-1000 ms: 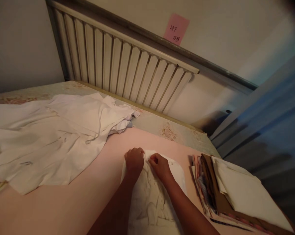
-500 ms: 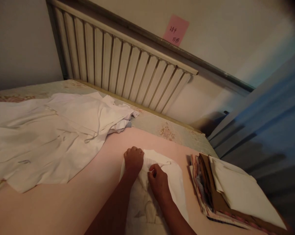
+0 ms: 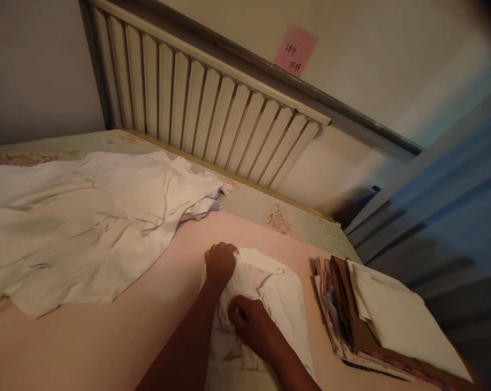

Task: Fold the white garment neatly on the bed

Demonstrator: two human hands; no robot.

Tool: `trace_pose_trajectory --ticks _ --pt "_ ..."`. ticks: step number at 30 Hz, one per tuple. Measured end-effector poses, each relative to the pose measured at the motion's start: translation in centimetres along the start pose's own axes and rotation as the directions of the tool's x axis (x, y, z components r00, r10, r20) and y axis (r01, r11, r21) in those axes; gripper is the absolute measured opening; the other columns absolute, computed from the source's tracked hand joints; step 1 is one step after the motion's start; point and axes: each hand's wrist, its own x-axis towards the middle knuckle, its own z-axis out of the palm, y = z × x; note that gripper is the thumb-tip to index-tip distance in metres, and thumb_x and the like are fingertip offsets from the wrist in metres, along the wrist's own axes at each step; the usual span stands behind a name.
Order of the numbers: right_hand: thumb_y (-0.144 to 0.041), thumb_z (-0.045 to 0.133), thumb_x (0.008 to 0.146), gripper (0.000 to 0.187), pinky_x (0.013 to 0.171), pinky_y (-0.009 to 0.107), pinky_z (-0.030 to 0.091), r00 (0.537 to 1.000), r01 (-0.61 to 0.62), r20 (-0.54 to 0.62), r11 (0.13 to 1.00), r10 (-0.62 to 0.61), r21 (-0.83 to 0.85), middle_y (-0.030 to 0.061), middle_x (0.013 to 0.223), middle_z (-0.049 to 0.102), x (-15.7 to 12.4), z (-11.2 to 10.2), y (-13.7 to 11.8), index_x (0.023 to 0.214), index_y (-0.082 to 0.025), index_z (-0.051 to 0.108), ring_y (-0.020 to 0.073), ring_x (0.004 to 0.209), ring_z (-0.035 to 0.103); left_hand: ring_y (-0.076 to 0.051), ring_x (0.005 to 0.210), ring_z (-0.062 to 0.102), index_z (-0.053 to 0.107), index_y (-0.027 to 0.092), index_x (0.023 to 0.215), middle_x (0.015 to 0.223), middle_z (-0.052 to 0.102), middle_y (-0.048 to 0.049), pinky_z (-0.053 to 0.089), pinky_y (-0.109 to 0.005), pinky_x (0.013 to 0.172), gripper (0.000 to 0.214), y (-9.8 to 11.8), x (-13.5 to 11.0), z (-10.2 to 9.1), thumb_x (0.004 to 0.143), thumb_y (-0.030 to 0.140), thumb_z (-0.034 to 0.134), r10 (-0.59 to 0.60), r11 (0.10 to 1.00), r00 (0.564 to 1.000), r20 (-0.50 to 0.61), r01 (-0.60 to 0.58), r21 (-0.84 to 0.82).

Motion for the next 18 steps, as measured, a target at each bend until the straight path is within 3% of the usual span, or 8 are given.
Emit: trace_pose_trajectory --ticks 4,7,10,12,15,18 --pt "-0.028 0.050 0.081 0.017 0.053 0.021 0.035 0.998 -0.061 -0.018 0.993 0.063 0.102 -0.0054 0.058 0.051 0.4 -0.7 0.5 0.089 -0.023 0.065 0.0121 0.055 0.052 -0.019 0.103 0.058 0.067 0.026 0.100 0.105 0.070 -0.0020 0.036 -0.033 0.092 0.033 -0.2 0.4 -0.4 0.088 0.016 0.039 -0.053 0.995 0.999 -0.008 0.052 -0.087" --pt "-0.036 0.044 0.084 0.029 0.055 0.023 0.039 0.963 -0.128 -0.220 0.980 0.159 0.151 -0.0037 0.060 0.054 1.6 -1.1 2.0 0.100 -0.022 0.064 0.0145 0.055 0.054 -0.014 0.101 0.061 0.065 0.023 0.105 0.107 0.071 -0.0008 0.040 -0.027 0.089 0.035 -0.4 0.6 -0.6 0.086 0.012 0.037 -0.107 0.980 0.994 -0.022 0.102 -0.172" --pt "-0.030 0.040 0.080 0.027 0.057 0.025 0.041 0.891 -0.178 -0.394 0.971 0.227 0.158 -0.0015 0.061 0.057 3.1 -1.5 3.4 0.091 -0.020 0.063 0.0160 0.058 0.054 -0.012 0.099 0.063 0.064 0.022 0.106 0.106 0.072 -0.0007 0.042 -0.023 0.086 0.035 -0.5 0.7 -0.6 0.086 0.012 0.037 -0.153 0.962 0.987 -0.038 0.140 -0.236" --pt "-0.028 0.041 0.077 0.024 0.057 0.025 0.041 0.889 -0.180 -0.396 0.971 0.230 0.160 -0.0007 0.062 0.058 3.8 -1.7 3.7 0.082 -0.020 0.062 0.0164 0.059 0.054 -0.012 0.100 0.064 0.064 0.021 0.104 0.105 0.072 -0.0012 0.043 -0.023 0.087 0.034 -0.5 0.7 -0.6 0.086 0.012 0.037 -0.167 0.954 0.985 -0.049 0.149 -0.259" --pt "-0.032 0.046 0.078 0.021 0.059 0.025 0.041 0.921 -0.099 -0.363 0.986 0.141 0.134 -0.0001 0.066 0.060 3.8 -1.9 2.6 0.074 -0.020 0.063 0.0165 0.065 0.055 -0.013 0.100 0.064 0.065 0.021 0.101 0.104 0.072 -0.0016 0.042 -0.024 0.087 0.033 -0.4 0.6 -0.6 0.084 0.011 0.038 -0.171 0.949 0.983 -0.060 0.148 -0.277" --pt "-0.030 0.046 0.082 0.024 0.057 0.024 0.043 0.980 -0.047 -0.179 0.978 0.084 0.203 -0.0028 0.059 0.057 2.9 -1.7 0.8 0.086 -0.020 0.067 0.0143 0.057 0.053 -0.013 0.097 0.064 0.065 0.022 0.100 0.102 0.072 -0.0007 0.042 -0.023 0.086 0.032 -0.4 0.5 -0.7 0.084 0.011 0.038 -0.169 0.947 0.984 -0.062 0.145 -0.287"
